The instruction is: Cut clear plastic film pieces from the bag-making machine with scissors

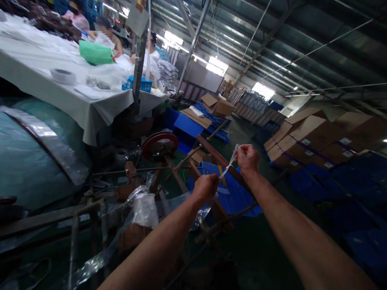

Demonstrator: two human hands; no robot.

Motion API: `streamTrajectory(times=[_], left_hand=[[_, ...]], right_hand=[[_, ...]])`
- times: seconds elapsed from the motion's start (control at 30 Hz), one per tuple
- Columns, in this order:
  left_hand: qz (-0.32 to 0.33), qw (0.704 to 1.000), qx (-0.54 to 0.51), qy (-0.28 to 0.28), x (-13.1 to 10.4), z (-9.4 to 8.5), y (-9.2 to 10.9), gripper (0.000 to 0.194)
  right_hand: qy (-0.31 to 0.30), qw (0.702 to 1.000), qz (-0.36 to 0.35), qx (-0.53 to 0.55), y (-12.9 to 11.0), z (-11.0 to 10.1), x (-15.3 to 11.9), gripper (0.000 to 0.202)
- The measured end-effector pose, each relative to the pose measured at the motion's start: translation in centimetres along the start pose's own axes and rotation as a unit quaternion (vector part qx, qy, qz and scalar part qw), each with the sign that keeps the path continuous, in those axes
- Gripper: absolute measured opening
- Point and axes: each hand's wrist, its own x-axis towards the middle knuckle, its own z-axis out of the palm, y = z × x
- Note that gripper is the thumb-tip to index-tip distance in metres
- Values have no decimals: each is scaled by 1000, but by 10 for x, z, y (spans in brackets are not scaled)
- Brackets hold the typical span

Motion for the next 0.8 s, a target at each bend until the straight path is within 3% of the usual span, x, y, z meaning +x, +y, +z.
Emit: streamTrajectory(times=[0.13, 0.27, 0.37, 0.47, 0.6, 0.67, 0.77, 0.8], left_hand=[[-25, 1000, -11, -1, -3, 2, 0, 29], [-38, 998, -41, -31, 1, -16, 3, 28], [-14, 994, -93, -62, 2, -28, 5, 32], [17, 981, -162, -107, -3, -33, 10, 33], [108, 955, -167, -221, -11, -45, 21, 37], [107, 967, -129, -190, -8, -56, 25, 44], [92, 991, -88, -46, 6, -66, 28, 35], [96, 991, -88, -22, 11, -66, 29, 32]], right_hand=[[-7, 999, 32, 25, -8, -8, -2, 20], [-64, 996, 52, 27, -32, -33, -15, 24], [-98, 984, 147, 34, -47, -45, -37, 22], [-129, 954, 261, 74, -54, -41, -63, 15], [-124, 928, 318, 145, -54, -28, -86, 7], [-103, 926, 322, 167, -55, -27, -89, 7], [-84, 930, 314, 174, -57, -33, -87, 11], [-84, 931, 309, 174, -57, -36, -87, 12]])
